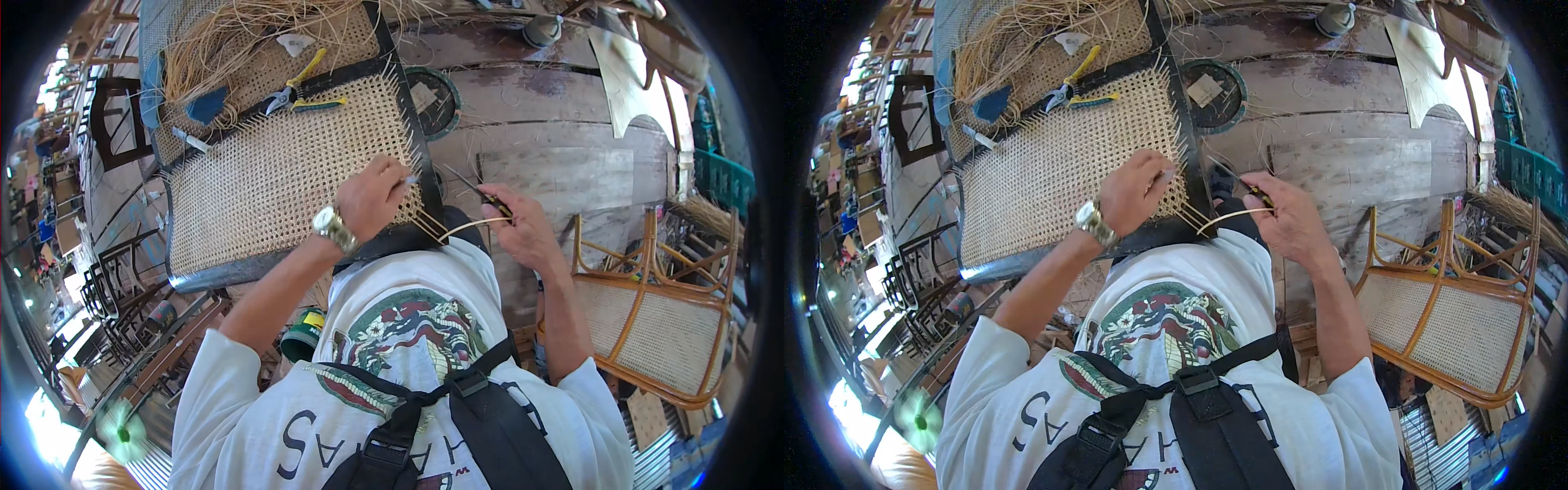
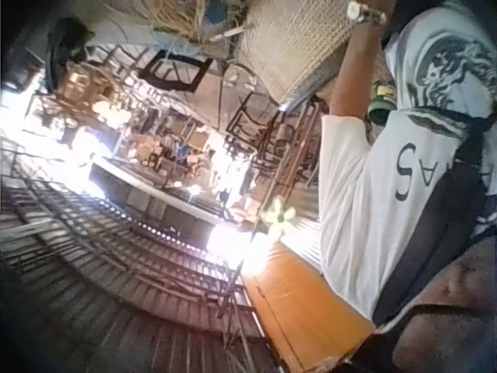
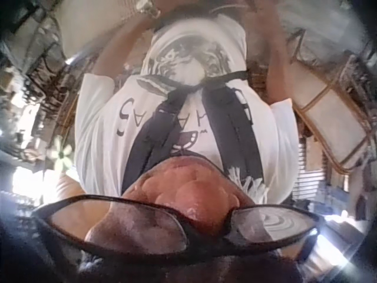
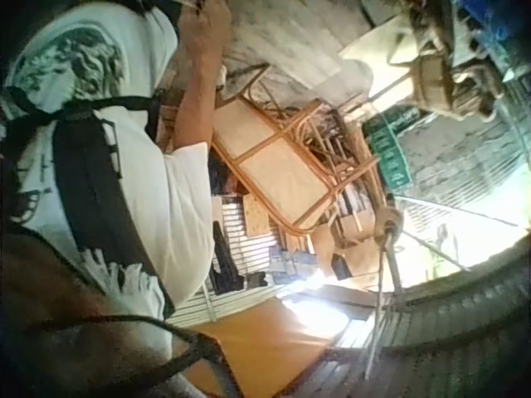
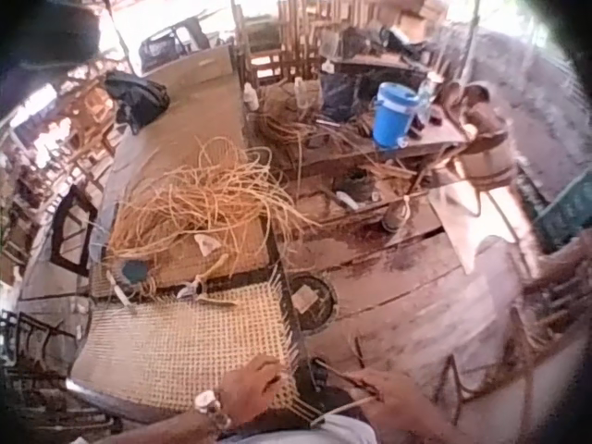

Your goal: Weaving rattan strips onto a chair seat frame to repair or create a seat.

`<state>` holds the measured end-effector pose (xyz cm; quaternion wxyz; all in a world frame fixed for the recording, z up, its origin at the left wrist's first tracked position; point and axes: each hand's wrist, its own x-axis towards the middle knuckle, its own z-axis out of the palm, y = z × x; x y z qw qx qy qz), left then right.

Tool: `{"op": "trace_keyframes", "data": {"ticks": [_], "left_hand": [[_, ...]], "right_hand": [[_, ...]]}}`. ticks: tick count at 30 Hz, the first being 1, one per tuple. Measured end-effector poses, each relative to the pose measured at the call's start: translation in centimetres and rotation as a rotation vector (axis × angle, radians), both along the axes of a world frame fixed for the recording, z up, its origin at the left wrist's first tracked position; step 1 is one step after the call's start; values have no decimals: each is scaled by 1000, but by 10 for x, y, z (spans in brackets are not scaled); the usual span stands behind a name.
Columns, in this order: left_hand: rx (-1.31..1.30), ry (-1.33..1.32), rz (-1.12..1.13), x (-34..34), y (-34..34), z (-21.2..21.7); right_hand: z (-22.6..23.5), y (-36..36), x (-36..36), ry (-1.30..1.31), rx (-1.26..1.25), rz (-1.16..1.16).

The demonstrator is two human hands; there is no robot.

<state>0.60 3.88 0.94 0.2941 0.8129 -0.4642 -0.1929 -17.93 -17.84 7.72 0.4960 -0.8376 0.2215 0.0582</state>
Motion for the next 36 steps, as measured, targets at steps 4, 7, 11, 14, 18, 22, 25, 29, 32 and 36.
{"op": "trace_keyframes", "data": {"ticks": [4, 7, 11, 14, 18, 22, 25, 29, 32, 36], "left_hand": [[54, -10, -110, -18, 15, 27], [53, 3, -146, -18, 20, 24], [99, -31, -168, -19, 21, 22], [112, -38, -170, -23, 22, 20], [150, -40, -184, -23, 23, 18], [91, -4, -194, -18, 26, 9], [-27, 24, -199, -16, 29, 6], [-100, 74, -126, -25, 46, -1], [-83, 153, -93, -4, 45, -2], [-28, 146, -13, 4, 58, 5]], "right_hand": [[-2, 8, 5, 71, 146, 37], [-8, 12, 6, 73, 126, 64], [-5, 13, 14, 89, 114, 101], [0, 16, 20, 79, 118, 148], [7, 19, 30, 108, -49, 235], [36, 22, 77, 290, -437, 521], [53, 29, 139, 363, -666, 863], [42, 66, 193, 284, -830, 1157], [41, 56, 178, 356, -866, 1111], [40, 71, 201, 557, -897, 1212]]}}
